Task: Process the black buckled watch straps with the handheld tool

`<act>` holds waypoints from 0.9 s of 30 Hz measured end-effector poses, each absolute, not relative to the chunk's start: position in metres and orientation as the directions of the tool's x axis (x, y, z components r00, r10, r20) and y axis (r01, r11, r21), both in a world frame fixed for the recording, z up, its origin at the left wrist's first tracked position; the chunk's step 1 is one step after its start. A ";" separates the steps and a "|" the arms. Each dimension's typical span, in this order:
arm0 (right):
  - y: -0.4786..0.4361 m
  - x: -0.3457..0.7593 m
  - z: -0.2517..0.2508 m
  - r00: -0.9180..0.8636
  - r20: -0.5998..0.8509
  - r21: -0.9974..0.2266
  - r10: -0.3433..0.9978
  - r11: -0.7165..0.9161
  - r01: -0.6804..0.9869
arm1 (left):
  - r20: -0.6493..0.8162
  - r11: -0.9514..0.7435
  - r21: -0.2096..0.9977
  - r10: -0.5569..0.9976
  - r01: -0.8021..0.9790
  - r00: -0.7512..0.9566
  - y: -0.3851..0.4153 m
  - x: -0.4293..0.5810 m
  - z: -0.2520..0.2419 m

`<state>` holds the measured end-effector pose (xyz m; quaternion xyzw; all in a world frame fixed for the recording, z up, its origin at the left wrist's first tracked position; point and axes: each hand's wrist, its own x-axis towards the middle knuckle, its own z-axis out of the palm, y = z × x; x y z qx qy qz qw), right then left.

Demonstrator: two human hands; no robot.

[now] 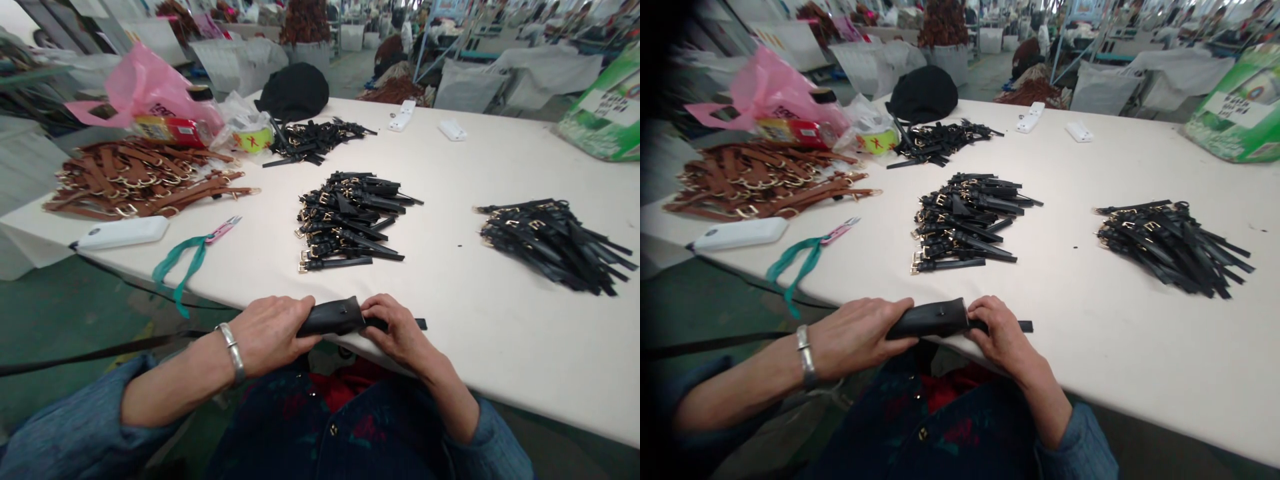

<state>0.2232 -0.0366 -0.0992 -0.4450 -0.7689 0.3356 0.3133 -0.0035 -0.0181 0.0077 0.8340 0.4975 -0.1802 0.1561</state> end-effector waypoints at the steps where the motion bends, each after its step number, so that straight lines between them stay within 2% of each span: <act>1: -0.037 0.223 -0.099 -0.396 0.176 -0.802 0.901 0.364 0.473 | -0.445 -0.451 0.081 0.782 0.889 0.437 -0.017 -0.001 0.006; 5: -0.038 0.223 -0.100 -0.359 0.179 -0.807 0.916 0.345 0.480 | -0.416 -0.426 0.090 0.805 0.900 0.423 -0.014 -0.005 0.000; 10: -0.038 0.223 -0.099 -0.378 0.188 -0.800 0.907 0.364 0.477 | -0.415 -0.389 0.009 0.836 0.921 0.358 -0.014 -0.027 0.006; 15: -0.038 0.223 -0.098 -0.382 0.185 -0.799 0.906 0.364 0.478 | -0.457 -0.418 0.070 0.794 0.906 0.402 -0.028 -0.034 0.010; 23: -0.036 0.225 -0.097 -0.377 0.192 -0.799 0.906 0.367 0.475 | -0.431 -0.483 0.083 0.771 0.872 0.468 -0.026 -0.010 0.002; 27: -0.040 0.229 -0.097 -0.362 0.204 -0.782 0.910 0.374 0.499 | -0.417 -0.398 0.100 0.816 0.912 0.401 -0.017 -0.012 -0.003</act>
